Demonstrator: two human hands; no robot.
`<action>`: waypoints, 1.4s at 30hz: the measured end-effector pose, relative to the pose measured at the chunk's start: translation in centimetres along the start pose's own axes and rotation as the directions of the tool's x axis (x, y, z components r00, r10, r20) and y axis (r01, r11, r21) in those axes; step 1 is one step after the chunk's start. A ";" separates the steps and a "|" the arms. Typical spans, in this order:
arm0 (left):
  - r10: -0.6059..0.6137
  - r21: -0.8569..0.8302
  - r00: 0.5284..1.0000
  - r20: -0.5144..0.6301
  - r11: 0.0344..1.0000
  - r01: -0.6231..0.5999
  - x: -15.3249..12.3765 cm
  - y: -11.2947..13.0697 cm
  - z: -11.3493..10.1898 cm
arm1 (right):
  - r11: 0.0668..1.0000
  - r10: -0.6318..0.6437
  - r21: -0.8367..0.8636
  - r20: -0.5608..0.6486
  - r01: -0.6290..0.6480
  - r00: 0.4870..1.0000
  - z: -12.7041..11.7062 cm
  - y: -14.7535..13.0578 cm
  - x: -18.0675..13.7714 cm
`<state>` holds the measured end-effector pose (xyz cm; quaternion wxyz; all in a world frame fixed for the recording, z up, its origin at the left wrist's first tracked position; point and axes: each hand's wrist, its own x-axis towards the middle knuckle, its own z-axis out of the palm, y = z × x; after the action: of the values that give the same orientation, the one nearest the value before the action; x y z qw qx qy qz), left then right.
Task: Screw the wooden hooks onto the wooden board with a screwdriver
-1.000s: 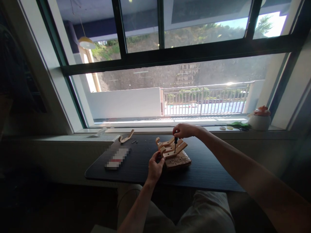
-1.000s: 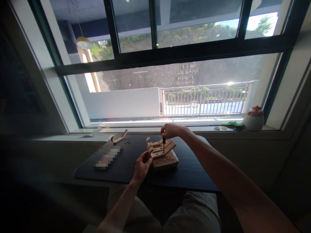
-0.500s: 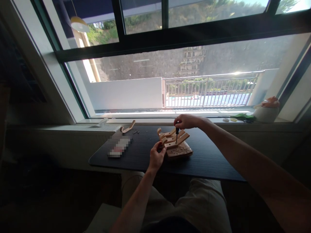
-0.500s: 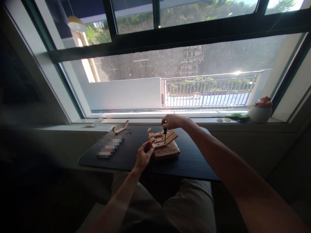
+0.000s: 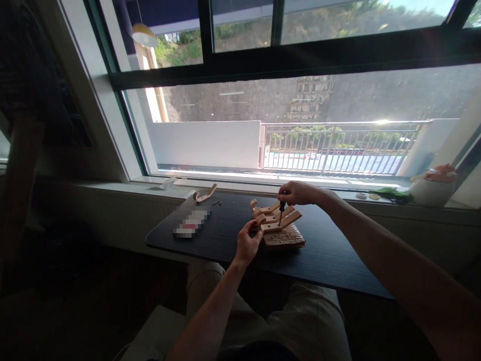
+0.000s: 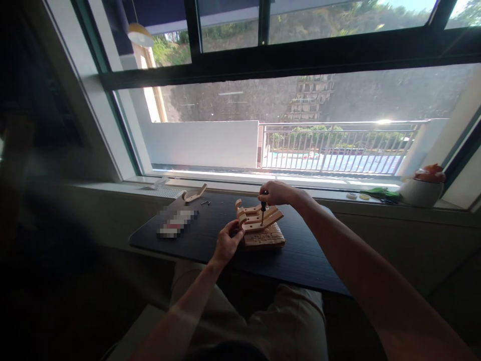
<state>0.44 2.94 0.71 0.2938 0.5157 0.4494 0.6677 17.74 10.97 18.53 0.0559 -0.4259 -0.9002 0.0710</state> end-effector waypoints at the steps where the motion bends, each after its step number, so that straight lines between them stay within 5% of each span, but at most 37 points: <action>1: 0.000 -0.001 1.000 0.001 1.000 0.000 0.0 -0.1 0.0 | 1.000 -0.004 0.008 0.012 0.004 1.000 -0.1 0.0 0.0; 21: -0.012 0.013 1.000 0.001 1.000 0.012 -0.1 0.3 0.0 | 0.995 0.006 -0.095 -0.058 -0.011 0.998 -0.5 -0.4 -0.4; 42: -0.011 0.049 1.000 0.021 0.999 0.010 0.0 0.3 0.0 | 1.000 0.006 0.009 -0.012 -0.006 1.000 -0.4 0.2 -0.3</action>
<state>0.45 2.78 0.92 0.2895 0.5275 0.4650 0.6494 18.13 10.89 18.88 0.0630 -0.4286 -0.8984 0.0724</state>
